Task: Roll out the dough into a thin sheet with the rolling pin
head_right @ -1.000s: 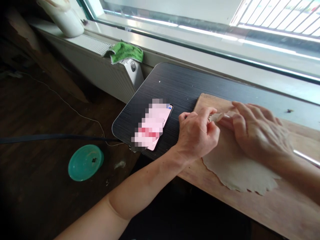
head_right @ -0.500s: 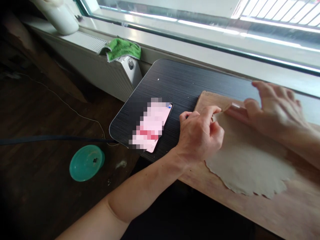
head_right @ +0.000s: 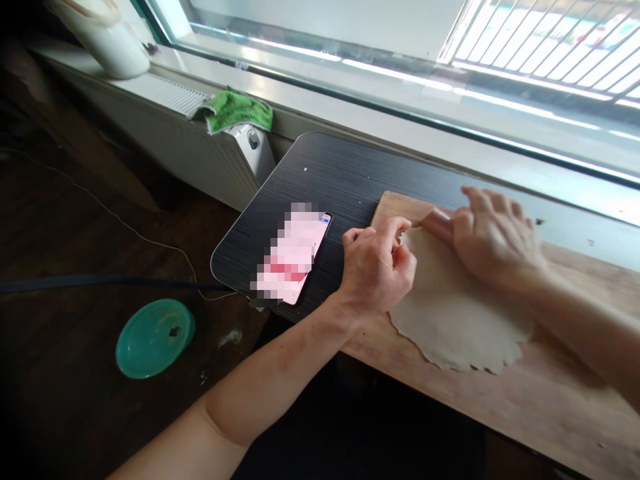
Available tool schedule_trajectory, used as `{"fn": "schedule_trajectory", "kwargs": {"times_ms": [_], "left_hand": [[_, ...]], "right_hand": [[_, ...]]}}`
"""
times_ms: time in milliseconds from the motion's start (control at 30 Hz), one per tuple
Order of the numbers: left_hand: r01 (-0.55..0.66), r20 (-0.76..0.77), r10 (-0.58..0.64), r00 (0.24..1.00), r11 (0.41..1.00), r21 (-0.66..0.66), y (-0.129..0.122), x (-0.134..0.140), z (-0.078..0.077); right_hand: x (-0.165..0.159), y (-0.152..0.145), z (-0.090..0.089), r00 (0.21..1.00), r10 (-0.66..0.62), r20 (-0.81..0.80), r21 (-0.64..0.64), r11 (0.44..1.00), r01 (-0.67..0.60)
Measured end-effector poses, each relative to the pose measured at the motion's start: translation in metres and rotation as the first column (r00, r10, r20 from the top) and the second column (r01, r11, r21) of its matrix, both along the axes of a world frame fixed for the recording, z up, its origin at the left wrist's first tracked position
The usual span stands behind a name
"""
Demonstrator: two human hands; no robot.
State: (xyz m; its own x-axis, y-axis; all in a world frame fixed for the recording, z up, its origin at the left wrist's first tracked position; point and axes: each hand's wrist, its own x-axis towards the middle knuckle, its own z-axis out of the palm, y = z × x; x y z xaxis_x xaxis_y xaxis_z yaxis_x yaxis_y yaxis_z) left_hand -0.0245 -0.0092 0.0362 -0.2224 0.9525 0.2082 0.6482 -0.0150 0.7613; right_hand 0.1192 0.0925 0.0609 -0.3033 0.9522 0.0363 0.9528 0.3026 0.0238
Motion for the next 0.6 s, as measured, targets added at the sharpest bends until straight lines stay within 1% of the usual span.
{"fn": "schedule_trajectory", "kwargs": {"times_ms": [33,100,133,167,200,267,333,400,433,500,533,600], "left_hand": [[0.001,-0.002,-0.001,1.000,1.000,0.004,0.000,0.000,0.000],[0.002,-0.019,-0.002,1.000,1.000,0.008,0.000,0.001,-0.001],[-0.001,-0.034,0.001,0.999,1.000,0.008,0.000,0.001,-0.002],[-0.007,-0.052,0.008,0.999,1.000,0.006,0.000,0.001,-0.002],[-0.017,-0.074,0.017,0.997,1.000,0.003,0.000,0.002,-0.002],[-0.036,-0.127,0.034,0.991,0.999,-0.012,-0.001,0.001,0.000],[-0.050,-0.205,0.039,0.978,0.998,-0.047,0.000,0.000,0.005],[-0.069,-0.306,0.036,0.951,0.993,-0.099,0.003,-0.002,0.011],[-0.077,-0.355,0.028,0.934,0.989,-0.124,0.006,-0.003,0.015],[-0.068,-0.430,-0.012,0.903,0.983,-0.169,0.019,-0.002,0.023],[-0.046,-0.453,-0.046,0.890,0.981,-0.191,0.027,-0.001,0.026],[0.007,-0.459,-0.142,0.877,0.959,-0.284,0.047,0.005,0.034]], "right_hand": [[-0.001,-0.010,-0.002,0.999,0.008,-0.032,-0.028,1.000,-0.009],[-0.002,-0.027,-0.006,0.990,0.120,-0.077,0.044,0.992,-0.117],[-0.002,-0.028,-0.008,0.984,0.157,-0.084,0.085,0.985,-0.150],[-0.002,-0.025,-0.008,0.983,0.161,-0.085,0.114,0.982,-0.151],[-0.002,-0.016,-0.007,0.987,0.136,-0.086,0.126,0.984,-0.125],[0.000,0.011,-0.002,0.995,0.030,-0.093,0.103,0.994,-0.021],[0.005,0.035,0.006,0.994,-0.058,-0.088,0.054,0.997,0.063],[0.015,0.044,0.014,0.988,-0.124,-0.087,0.011,0.992,0.126],[0.023,0.041,0.016,0.986,-0.139,-0.090,-0.006,0.990,0.139],[0.045,0.025,0.018,0.984,-0.151,-0.098,-0.033,0.988,0.148],[0.059,0.015,0.018,0.984,-0.152,-0.093,-0.055,0.988,0.147],[0.089,-0.006,0.016,0.988,-0.135,-0.081,-0.098,0.987,0.127]]}}
